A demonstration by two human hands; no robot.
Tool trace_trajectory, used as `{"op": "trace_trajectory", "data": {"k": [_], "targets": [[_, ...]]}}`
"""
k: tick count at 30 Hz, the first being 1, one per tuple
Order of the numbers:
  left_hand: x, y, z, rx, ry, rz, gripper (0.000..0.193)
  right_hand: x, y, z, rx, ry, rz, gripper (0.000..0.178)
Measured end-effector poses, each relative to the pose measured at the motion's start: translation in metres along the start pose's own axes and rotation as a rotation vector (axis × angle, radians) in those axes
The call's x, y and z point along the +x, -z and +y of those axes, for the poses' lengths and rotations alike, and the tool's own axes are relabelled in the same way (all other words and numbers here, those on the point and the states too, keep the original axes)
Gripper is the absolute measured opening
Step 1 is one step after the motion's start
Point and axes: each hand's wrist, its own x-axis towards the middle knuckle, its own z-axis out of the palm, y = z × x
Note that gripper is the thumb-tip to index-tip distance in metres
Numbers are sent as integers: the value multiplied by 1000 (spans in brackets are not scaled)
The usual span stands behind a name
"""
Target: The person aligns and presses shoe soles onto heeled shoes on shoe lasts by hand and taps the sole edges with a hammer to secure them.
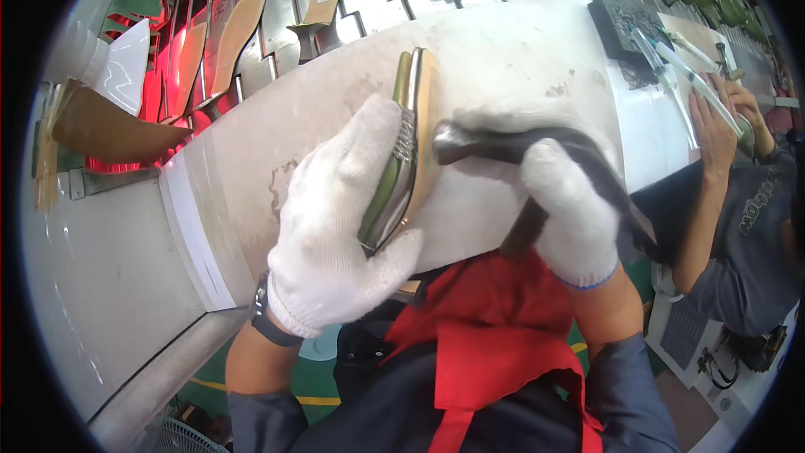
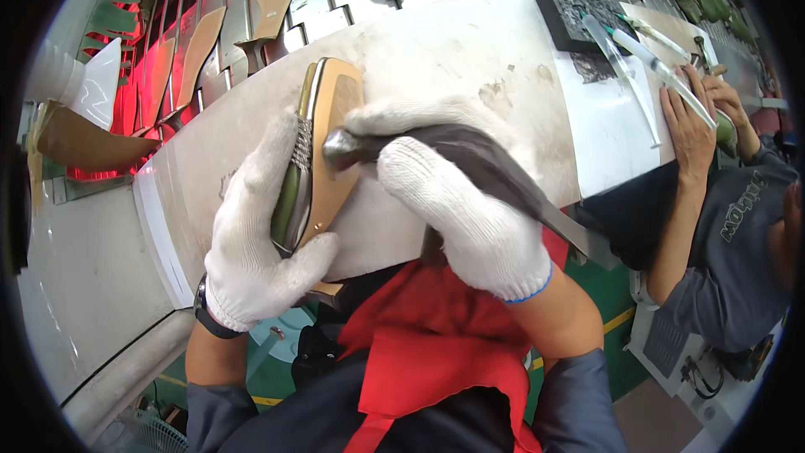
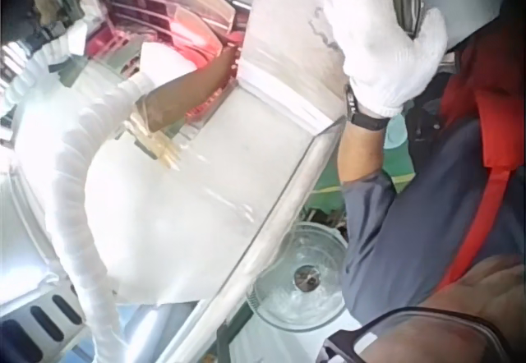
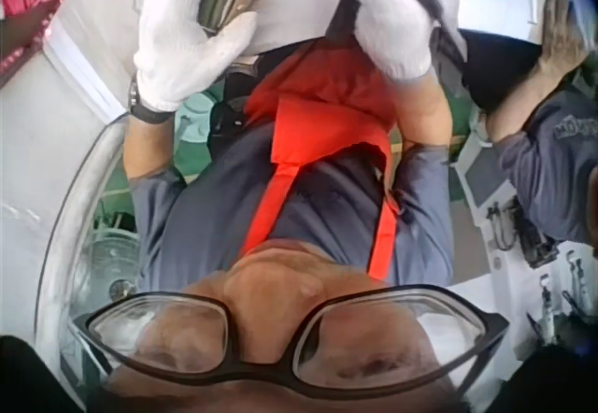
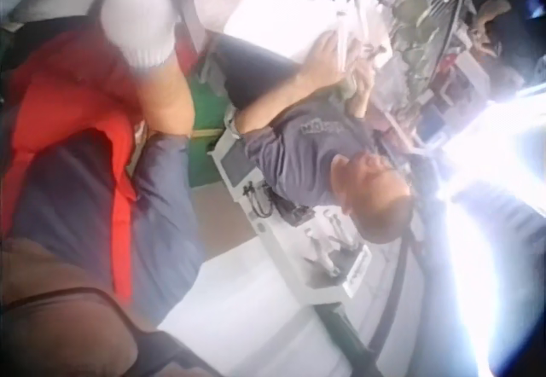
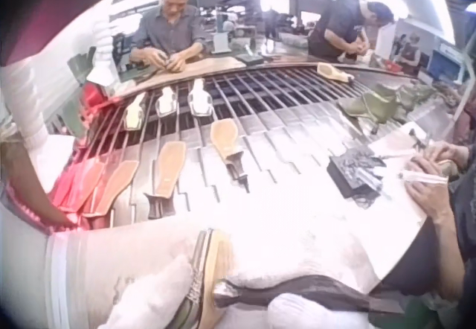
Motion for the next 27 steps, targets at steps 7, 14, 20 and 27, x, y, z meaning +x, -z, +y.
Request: {"op": "trace_trajectory", "data": {"k": [7,14,20,27], "targets": [[4,-6,-5,-89,24,76,93,9,5,2,183,-38,-77,31],[4,-7,-10,-100,4,147,84,37,-7,-47,-562,-5,-237,36],[7,-5,-9,-128,3,163,81,53,-9,-67,-614,-24,-238,33],[2,-3,-12,-143,6,171,81,96,-18,-55,-590,87,-100,29]]}}
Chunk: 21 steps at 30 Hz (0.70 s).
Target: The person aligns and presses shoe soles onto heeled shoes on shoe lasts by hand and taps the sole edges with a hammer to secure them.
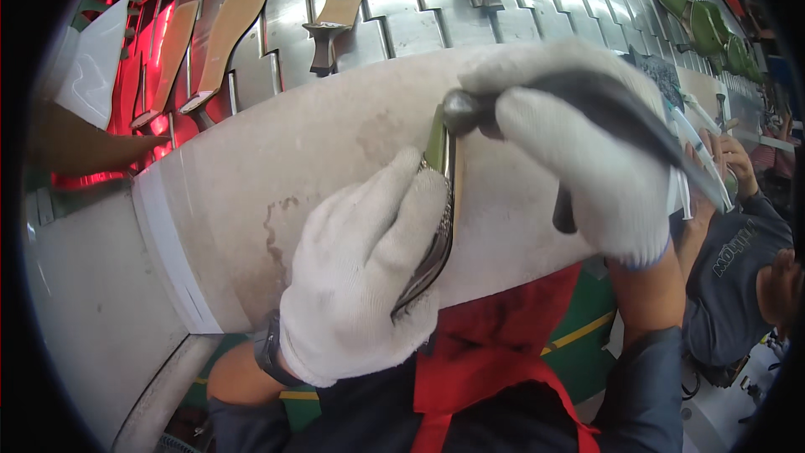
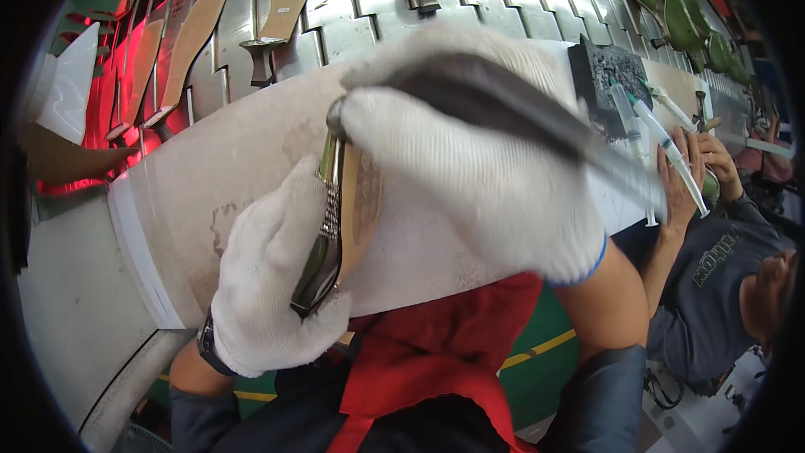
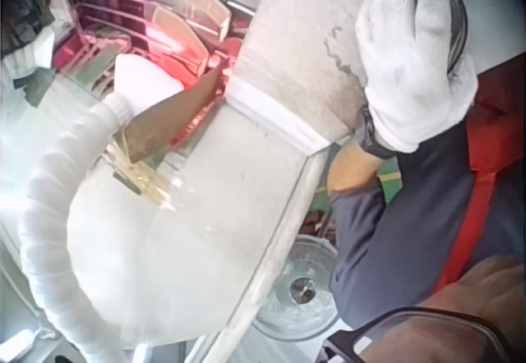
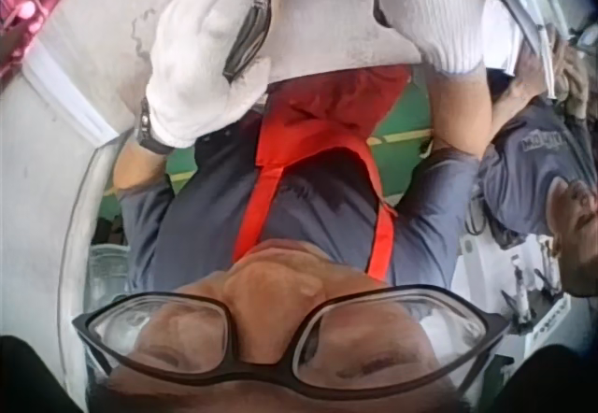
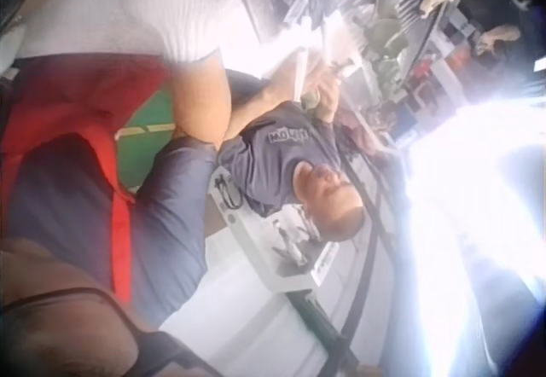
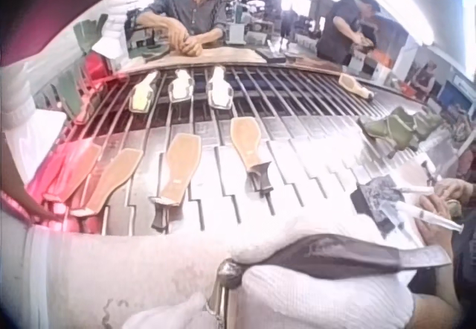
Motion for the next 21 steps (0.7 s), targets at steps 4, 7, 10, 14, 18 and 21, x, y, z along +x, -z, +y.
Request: {"op": "trace_trajectory", "data": {"k": [4,7,10,14,18,21], "targets": [[-3,-2,-7,-10,-50,-27,98,-5,1,2,11,-15,15,29],[-10,2,-6,19,-43,-8,95,-27,-2,-8,42,18,-163,32],[-11,-1,-5,16,-59,13,92,-53,-9,-15,-70,22,-185,33],[-12,-2,-6,28,-84,37,88,-66,-11,-18,-344,153,-170,31],[-13,0,-5,23,-77,29,86,-74,-25,-28,-530,213,-163,29],[-14,2,-4,33,-81,30,86,-83,-32,-20,-586,315,-106,29]]}}
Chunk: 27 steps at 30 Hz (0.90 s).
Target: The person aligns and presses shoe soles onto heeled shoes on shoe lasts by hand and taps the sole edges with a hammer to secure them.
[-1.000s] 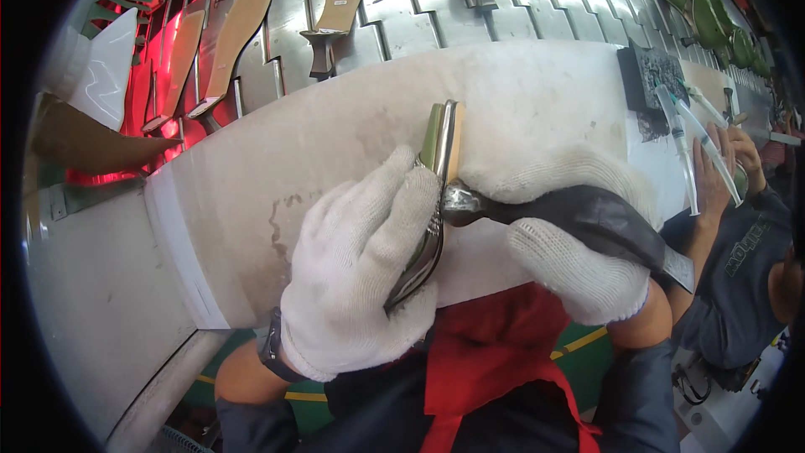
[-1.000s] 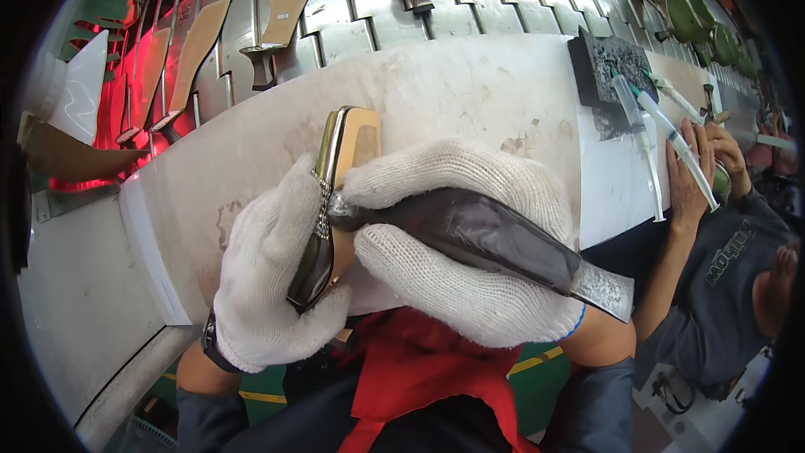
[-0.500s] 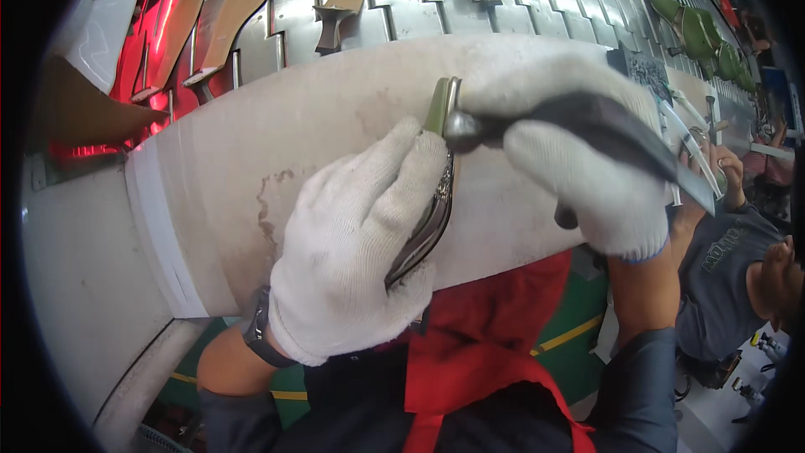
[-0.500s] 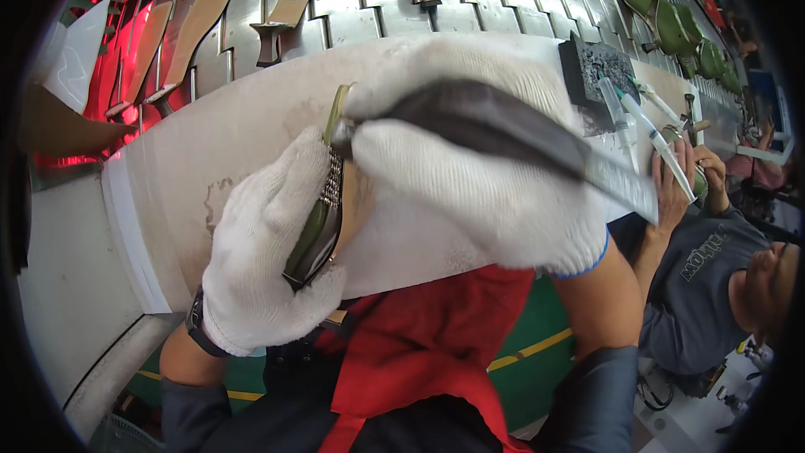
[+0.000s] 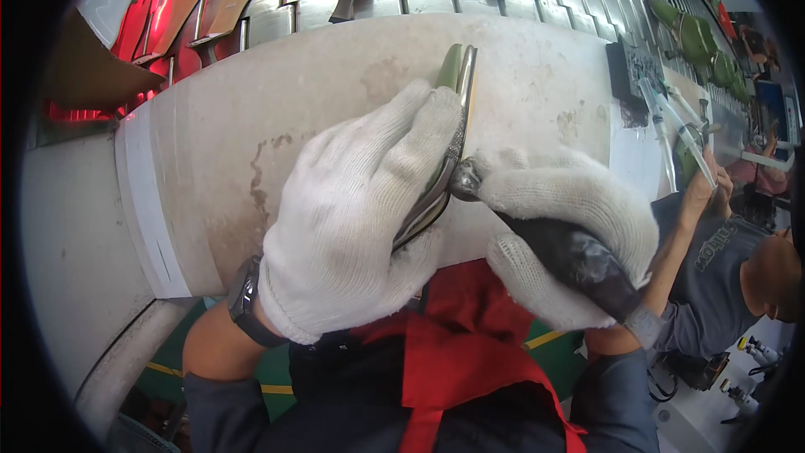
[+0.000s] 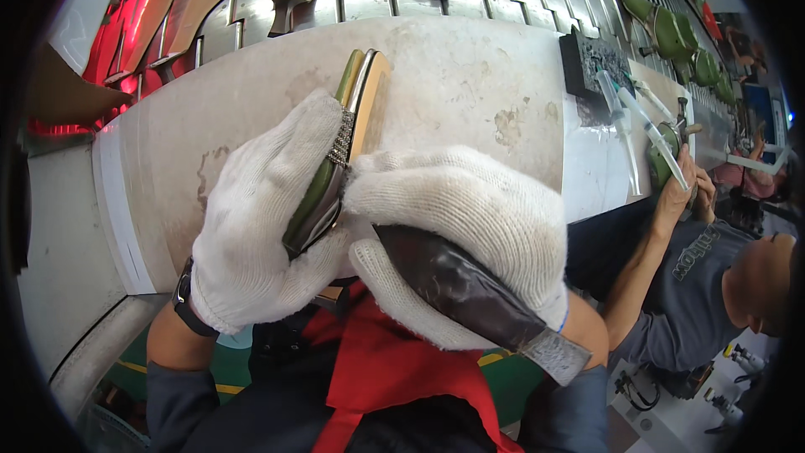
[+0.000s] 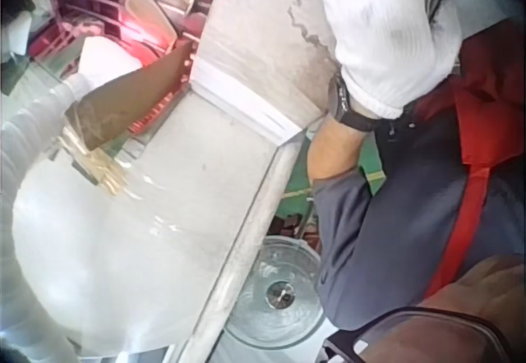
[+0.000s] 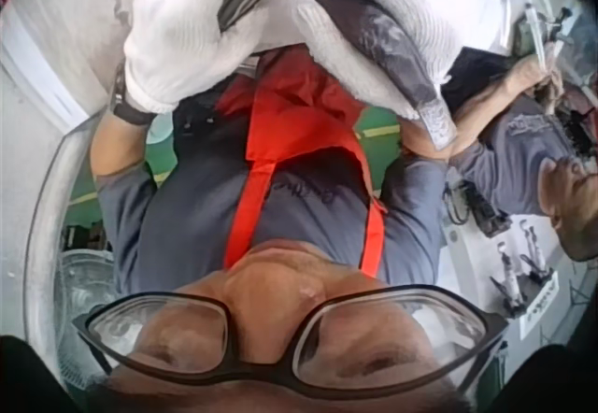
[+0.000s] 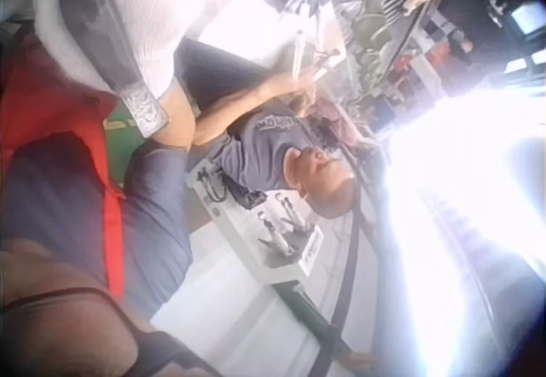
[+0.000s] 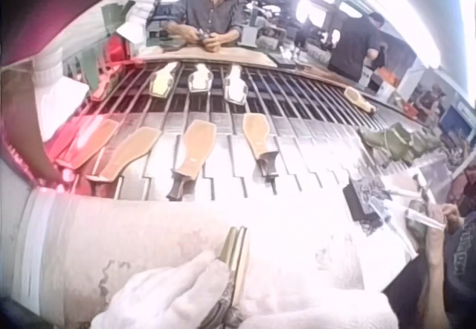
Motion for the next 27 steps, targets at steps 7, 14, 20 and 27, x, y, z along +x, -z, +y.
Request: {"op": "trace_trajectory", "data": {"k": [7,14,20,27], "targets": [[-4,0,-1,-9,13,14,85,-38,-64,-2,298,-11,341,38],[-9,3,-7,-31,-32,20,89,-41,-92,-15,309,6,430,41],[-12,10,-5,-13,-60,-24,101,-40,-95,-30,393,-6,361,38],[-33,27,-26,-58,-45,-96,113,-51,-89,-9,477,39,262,42]]}}
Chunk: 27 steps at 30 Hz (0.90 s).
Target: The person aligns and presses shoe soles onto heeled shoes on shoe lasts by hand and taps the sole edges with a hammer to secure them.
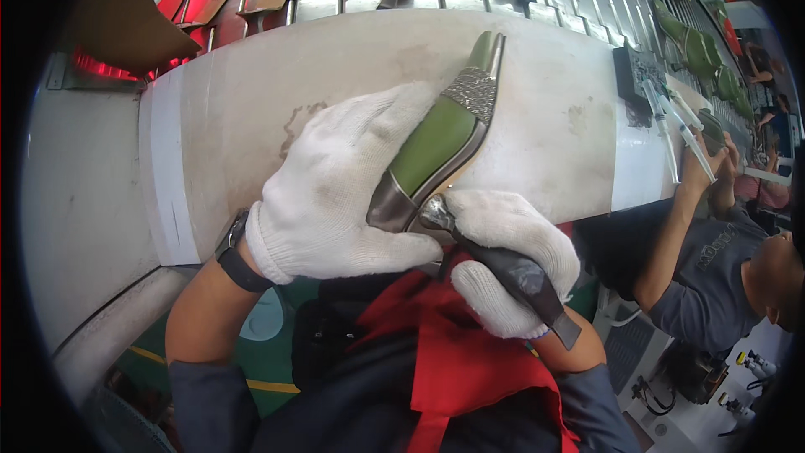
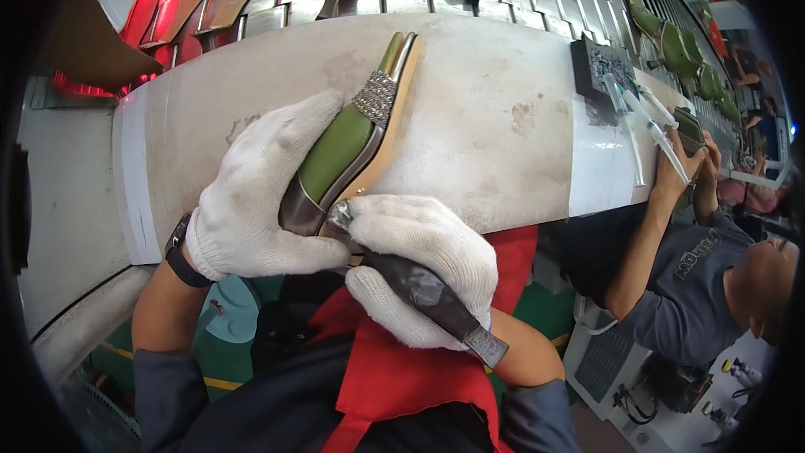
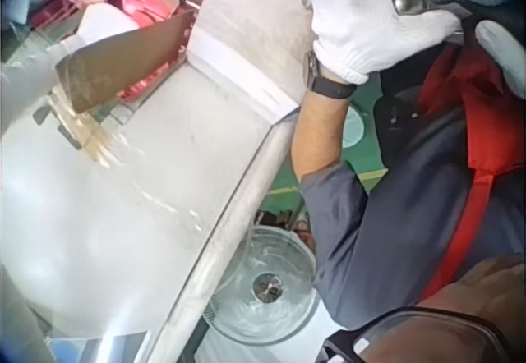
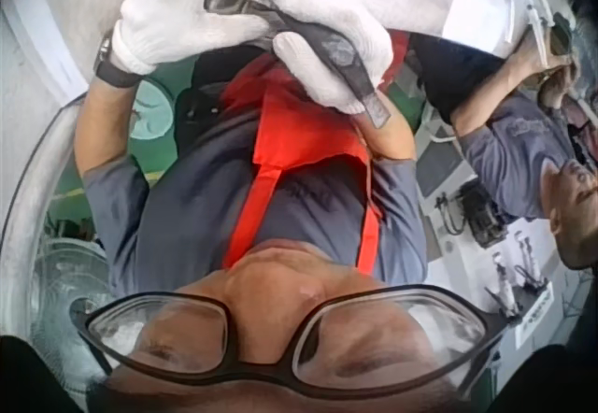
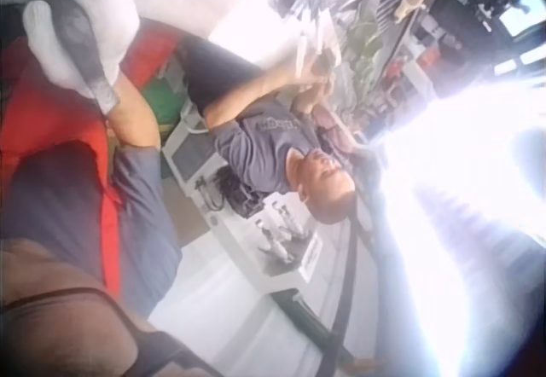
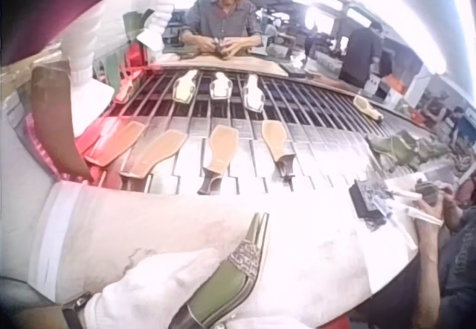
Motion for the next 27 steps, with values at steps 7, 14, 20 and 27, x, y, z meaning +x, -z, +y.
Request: {"op": "trace_trajectory", "data": {"k": [7,14,20,27], "targets": [[-6,-4,-1,-51,-16,70,110,1,-7,-4,-7,16,-61,40],[-6,-12,-6,-40,-55,151,110,28,6,-27,-189,-139,-309,38],[-7,-15,-8,-68,-67,179,110,22,-6,-24,-60,-114,-245,36],[-3,-9,-4,-22,-47,131,110,28,-5,-29,-196,-9,-226,41]]}}
